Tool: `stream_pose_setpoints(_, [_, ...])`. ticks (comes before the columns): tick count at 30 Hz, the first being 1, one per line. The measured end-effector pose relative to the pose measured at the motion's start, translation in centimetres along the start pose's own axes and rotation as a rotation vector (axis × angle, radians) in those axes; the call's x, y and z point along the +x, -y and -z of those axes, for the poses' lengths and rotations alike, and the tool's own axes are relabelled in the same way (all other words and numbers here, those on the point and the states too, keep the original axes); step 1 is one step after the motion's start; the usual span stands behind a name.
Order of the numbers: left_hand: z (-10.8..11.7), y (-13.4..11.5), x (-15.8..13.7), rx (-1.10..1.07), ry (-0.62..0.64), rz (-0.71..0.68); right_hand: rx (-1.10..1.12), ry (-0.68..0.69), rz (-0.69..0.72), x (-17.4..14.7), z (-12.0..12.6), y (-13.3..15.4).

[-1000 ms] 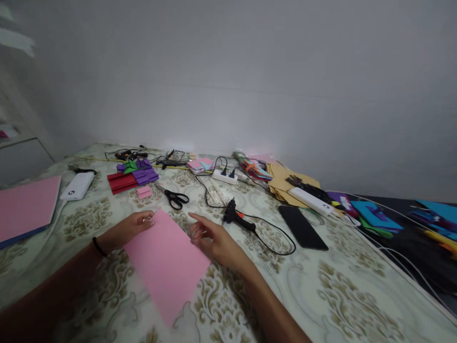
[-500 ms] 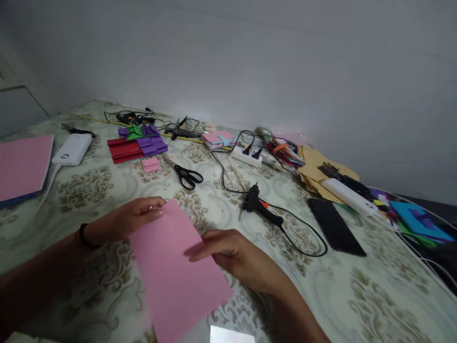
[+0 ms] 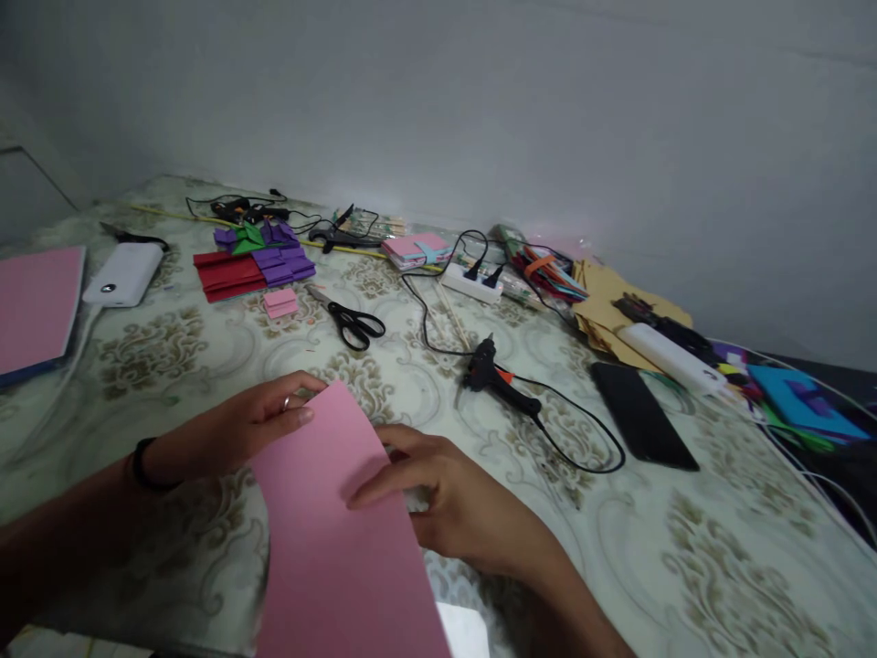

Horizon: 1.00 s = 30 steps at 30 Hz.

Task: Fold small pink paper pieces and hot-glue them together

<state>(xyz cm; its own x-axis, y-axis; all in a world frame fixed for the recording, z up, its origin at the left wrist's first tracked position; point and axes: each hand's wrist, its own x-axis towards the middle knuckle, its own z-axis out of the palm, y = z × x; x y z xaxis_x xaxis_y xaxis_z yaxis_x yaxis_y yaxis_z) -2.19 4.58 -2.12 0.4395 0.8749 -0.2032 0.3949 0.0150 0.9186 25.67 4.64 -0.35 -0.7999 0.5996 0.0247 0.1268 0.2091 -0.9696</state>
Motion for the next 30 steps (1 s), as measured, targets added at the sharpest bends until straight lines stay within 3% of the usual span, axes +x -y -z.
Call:
stream_pose_setpoints(4, [-0.2, 0.1, 0.0, 0.065, -0.035, -0.008, -0.054, 0.127, -0.078, -0.2, -0.2, -0.6])
stream_pose_setpoints(7, [-0.1, 0.1, 0.1, 0.125, -0.093, -0.06, -0.109, 0.159, -0.028, -0.1, -0.5, -1.1])
stream_pose_setpoints(11, [-0.3, 0.1, -0.1, 0.08, -0.153, -0.083, -0.122, 0.034, 0.03, 0.1, -0.6, -0.7])
stream_pose_setpoints(20, [-1.8, -0.6, -1.1, 0.076, -0.158, -0.106, -0.099, -0.273, -0.078, 0.6, -0.9, -0.4])
stream_pose_setpoints(26, [-1.8, -1.3, -1.3, 0.186, -0.104, -0.139, -0.168, -0.327, -0.144, 0.6, -1.0, -0.4])
stream_pose_setpoints(30, [-2.1, -1.5, -1.7, 0.131, -0.071, -0.124, -0.216, -0.34, -0.142, 0.5, -1.3, -0.2])
